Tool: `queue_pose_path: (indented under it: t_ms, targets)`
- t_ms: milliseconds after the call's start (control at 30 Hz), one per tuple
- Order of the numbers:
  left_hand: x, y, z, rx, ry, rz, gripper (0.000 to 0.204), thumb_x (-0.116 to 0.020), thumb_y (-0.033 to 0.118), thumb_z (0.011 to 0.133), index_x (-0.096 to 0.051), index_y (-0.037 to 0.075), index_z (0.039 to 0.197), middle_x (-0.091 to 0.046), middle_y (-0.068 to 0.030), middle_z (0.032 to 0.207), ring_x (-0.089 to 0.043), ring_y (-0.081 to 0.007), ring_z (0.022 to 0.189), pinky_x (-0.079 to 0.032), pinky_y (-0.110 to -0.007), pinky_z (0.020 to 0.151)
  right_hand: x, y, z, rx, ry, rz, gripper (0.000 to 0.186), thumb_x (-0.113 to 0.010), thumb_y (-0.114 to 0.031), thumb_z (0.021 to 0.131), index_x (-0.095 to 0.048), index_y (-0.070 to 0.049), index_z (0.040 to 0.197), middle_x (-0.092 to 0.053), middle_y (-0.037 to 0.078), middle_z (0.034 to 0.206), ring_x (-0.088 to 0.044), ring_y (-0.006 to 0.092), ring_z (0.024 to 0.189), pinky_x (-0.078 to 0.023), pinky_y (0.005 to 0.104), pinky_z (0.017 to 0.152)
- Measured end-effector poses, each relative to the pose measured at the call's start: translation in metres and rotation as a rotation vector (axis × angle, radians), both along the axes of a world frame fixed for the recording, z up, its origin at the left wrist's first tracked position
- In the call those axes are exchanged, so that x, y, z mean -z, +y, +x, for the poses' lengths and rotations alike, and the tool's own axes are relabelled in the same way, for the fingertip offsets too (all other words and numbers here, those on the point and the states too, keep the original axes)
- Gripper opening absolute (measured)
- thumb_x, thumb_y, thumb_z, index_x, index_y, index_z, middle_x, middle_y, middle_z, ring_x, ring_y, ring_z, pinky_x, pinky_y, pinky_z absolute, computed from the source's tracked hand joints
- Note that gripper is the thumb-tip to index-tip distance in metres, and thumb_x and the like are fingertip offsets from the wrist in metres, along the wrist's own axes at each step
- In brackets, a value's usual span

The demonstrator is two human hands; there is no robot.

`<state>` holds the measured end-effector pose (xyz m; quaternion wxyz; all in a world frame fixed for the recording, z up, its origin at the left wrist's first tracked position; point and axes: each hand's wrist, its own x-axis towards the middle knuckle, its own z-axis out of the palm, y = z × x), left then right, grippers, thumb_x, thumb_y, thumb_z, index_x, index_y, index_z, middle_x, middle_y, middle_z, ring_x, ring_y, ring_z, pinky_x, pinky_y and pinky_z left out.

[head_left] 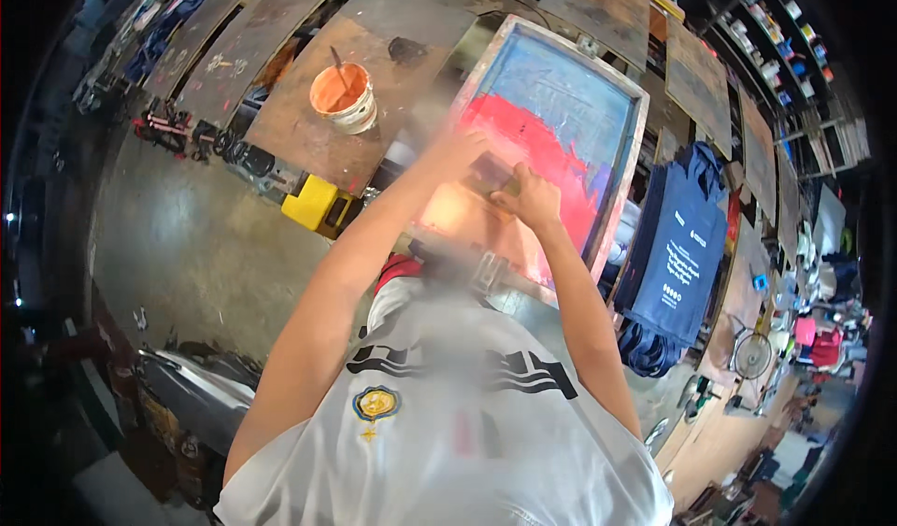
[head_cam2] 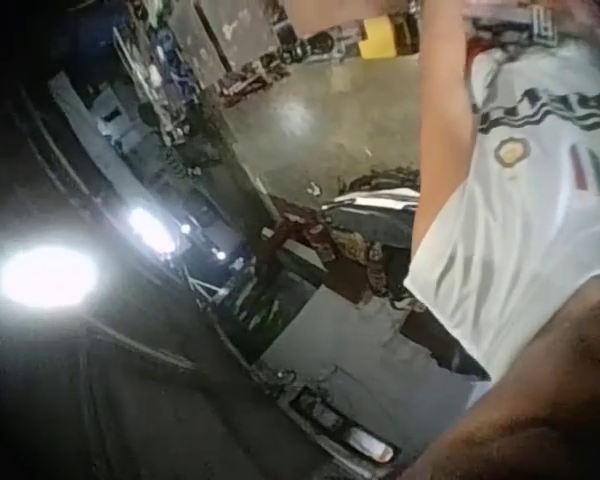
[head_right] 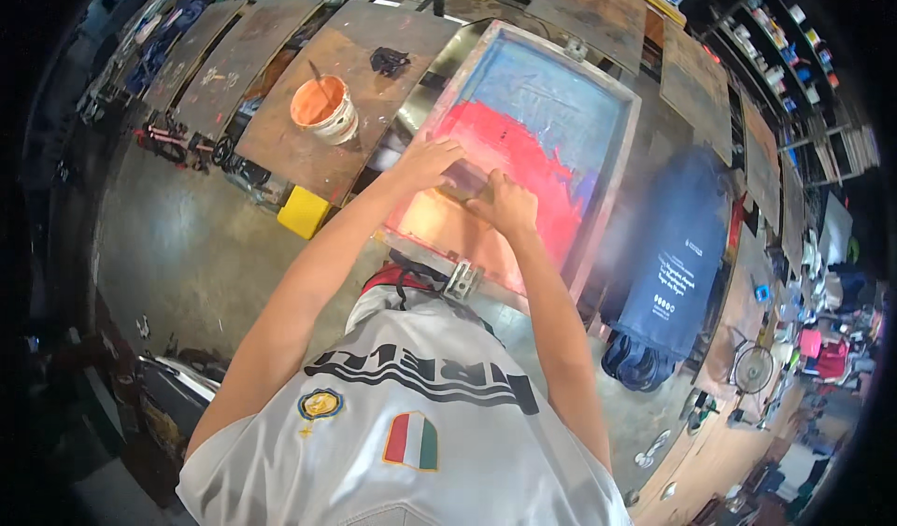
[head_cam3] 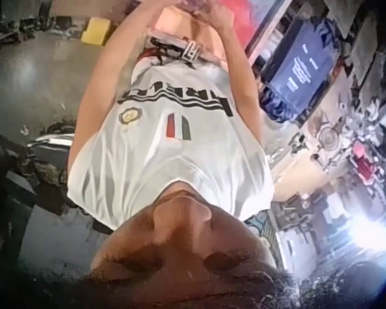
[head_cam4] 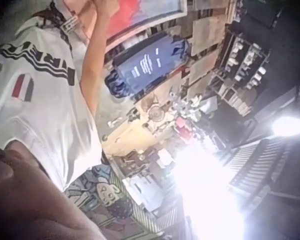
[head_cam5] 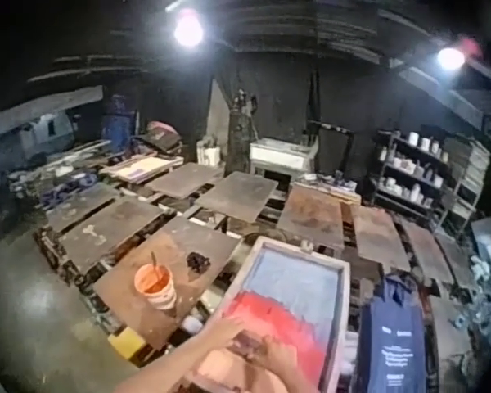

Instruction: Manually spreading ink on a screen and performing a screen print on a garment.

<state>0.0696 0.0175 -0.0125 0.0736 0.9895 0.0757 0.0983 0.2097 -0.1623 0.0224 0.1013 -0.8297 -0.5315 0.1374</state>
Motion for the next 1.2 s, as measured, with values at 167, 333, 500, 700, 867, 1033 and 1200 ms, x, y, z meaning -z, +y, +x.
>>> queue_pose_path:
  t_ms: [167,333,500,700,867,1033,1200]
  targets:
    - [-0.002,0.005,0.0,0.048,0.076,-0.008,0.055,-0.082,0.027,0.072,-0.056,0.013,0.119,-0.06,-0.0023,0.112,-0.057,-0.0207,0.116,-0.032,-0.051,0.104,0.005,-0.003,-0.002,-0.014,-0.036,0.018,0.061,-0.08,-0.053,0.07,-0.055,-0.011,0.106,-0.07,0.014,0.096,-0.069,0.0346,0.084,-0.053,0.0498,0.07]
    - [-0.015,-0.02,-0.057,0.135,0.135,-0.161,0.054,-0.08,0.024,0.072,-0.054,0.009,0.117,-0.059,-0.0076,0.11,-0.059,-0.027,0.11,-0.04,-0.046,0.097,0.0,-0.024,-0.032,-0.221,0.008,0.03,0.06,-0.079,-0.05,0.071,-0.056,-0.008,0.106,-0.069,0.012,0.097,-0.07,0.0317,0.088,-0.055,0.0461,0.072]
    - [-0.018,-0.012,-0.055,0.131,-0.02,-0.22,0.055,-0.08,0.021,0.069,-0.053,0.007,0.115,-0.058,-0.0105,0.109,-0.061,-0.0301,0.103,-0.047,-0.042,0.087,0.009,-0.013,-0.03,-0.207,-0.122,0.1,0.055,-0.081,-0.045,0.071,-0.057,-0.009,0.105,-0.068,0.009,0.096,-0.069,0.028,0.089,-0.055,0.0435,0.07]
    - [-0.014,0.018,-0.024,0.195,-0.061,-0.027,0.051,-0.079,0.025,0.074,-0.053,0.006,0.114,-0.056,-0.0102,0.103,-0.062,-0.0303,0.095,-0.05,-0.042,0.08,0.007,0.004,-0.017,-0.115,-0.171,0.14,0.052,-0.08,-0.044,0.072,-0.055,-0.011,0.103,-0.066,0.007,0.091,-0.069,0.0274,0.086,-0.054,0.0436,0.068]
    - [-0.019,-0.012,-0.049,0.233,0.028,-0.162,0.052,-0.077,0.034,0.077,-0.052,0.005,0.113,-0.057,-0.0111,0.103,-0.063,-0.0305,0.093,-0.051,-0.042,0.079,0.007,-0.027,-0.037,-0.119,-0.16,0.066,0.051,-0.079,-0.045,0.072,-0.056,-0.012,0.103,-0.065,0.008,0.091,-0.068,0.0293,0.083,-0.054,0.045,0.069]
    - [-0.01,-0.036,-0.07,0.223,0.126,-0.215,0.049,-0.075,0.034,0.08,-0.052,0.005,0.113,-0.059,-0.0108,0.104,-0.063,-0.0298,0.096,-0.049,-0.042,0.079,0.008,-0.052,-0.062,-0.146,-0.129,0.138,0.05,-0.078,-0.046,0.072,-0.058,-0.011,0.101,-0.064,0.008,0.089,-0.067,0.0294,0.084,-0.05,0.0429,0.072]
    - [-0.005,-0.03,-0.066,0.191,-0.144,-0.163,0.043,-0.072,0.032,0.081,-0.057,0.007,0.112,-0.06,-0.0087,0.106,-0.061,-0.0252,0.098,-0.046,-0.038,0.083,0.022,-0.046,-0.057,-0.131,-0.235,0.188,0.047,-0.079,-0.037,0.071,-0.058,-0.013,0.106,-0.064,0.004,0.094,-0.065,0.0237,0.086,-0.051,0.0413,0.075]
